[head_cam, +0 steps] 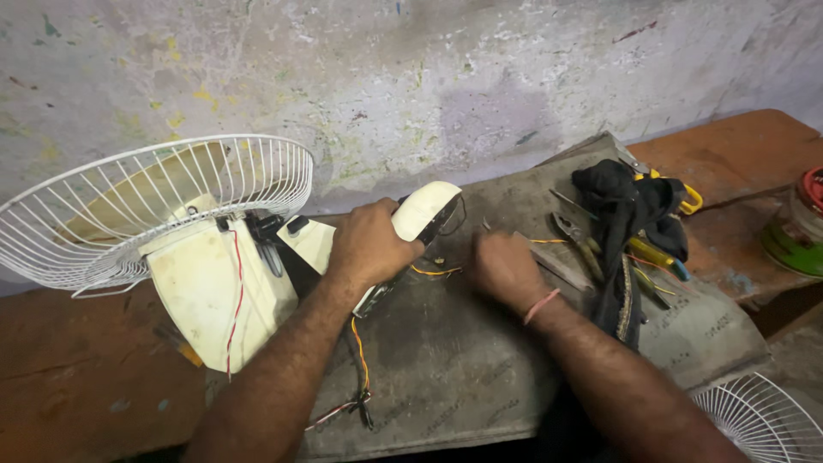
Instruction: The person disassembles the housing of a white oscillating fan using a screwdriver, detaching the rear plastic plate and internal wiring.
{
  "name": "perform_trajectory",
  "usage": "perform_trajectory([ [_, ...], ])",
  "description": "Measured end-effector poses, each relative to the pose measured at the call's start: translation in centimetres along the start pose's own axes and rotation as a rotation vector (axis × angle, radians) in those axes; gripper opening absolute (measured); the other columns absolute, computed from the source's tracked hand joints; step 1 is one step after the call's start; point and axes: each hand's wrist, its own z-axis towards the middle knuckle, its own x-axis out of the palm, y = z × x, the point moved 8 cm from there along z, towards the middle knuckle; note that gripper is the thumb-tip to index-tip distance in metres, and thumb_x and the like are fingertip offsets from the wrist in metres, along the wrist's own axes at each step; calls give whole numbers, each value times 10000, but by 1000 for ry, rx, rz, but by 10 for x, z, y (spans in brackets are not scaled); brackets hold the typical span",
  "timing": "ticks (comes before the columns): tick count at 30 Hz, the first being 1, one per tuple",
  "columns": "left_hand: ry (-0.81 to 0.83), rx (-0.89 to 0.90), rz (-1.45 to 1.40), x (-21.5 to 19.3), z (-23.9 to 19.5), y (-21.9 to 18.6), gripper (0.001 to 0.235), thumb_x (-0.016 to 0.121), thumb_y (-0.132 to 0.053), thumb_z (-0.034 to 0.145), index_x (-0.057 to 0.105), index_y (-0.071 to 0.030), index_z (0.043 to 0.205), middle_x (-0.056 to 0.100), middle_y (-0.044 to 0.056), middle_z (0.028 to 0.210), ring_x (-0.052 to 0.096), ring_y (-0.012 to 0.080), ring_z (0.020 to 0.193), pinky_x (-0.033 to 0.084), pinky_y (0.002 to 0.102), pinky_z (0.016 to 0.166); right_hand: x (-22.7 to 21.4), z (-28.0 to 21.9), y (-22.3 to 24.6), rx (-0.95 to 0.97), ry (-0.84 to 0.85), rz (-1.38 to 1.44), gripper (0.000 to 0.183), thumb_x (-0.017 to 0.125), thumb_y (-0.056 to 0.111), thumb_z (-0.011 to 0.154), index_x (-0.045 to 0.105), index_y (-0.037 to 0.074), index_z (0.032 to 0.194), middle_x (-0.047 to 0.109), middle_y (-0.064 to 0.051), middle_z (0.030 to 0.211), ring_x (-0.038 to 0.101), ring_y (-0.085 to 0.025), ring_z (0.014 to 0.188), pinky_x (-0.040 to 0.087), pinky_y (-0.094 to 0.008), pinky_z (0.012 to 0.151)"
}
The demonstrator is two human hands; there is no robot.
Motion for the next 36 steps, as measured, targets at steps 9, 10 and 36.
perform_trajectory([
  [9, 22, 0, 30, -4, 6, -7, 511, 824, -337, 631, 719, -40, 1033, 745, 211, 979, 706, 398, 968, 545, 493, 865, 27, 53, -54, 486, -386, 1337, 125, 689, 65, 931, 700, -53, 890, 684, -62, 751, 597, -121, 656, 487, -301, 592],
  [10, 24, 9, 47, -4, 7, -8, 506, 826, -341, 633, 719, -35, 1021, 745, 215, 968, 705, 402, 961, 542, 498, 866, 27, 53, -53, 425, -406, 1332, 101, 663, 53, 932, 697, -42, 923, 695, -52, 776, 613, -117, 668, 501, -289, 605],
  [36, 11, 73, 28, -4, 8, -11, 533, 831, -318, 631, 720, -32, 1066, 749, 216, 929, 717, 402, 913, 549, 495, 836, 1, 38, -36, 310, -559, 1316, 157, 752, -39, 863, 614, 14, 915, 721, -44, 865, 671, -86, 789, 565, -252, 720],
])
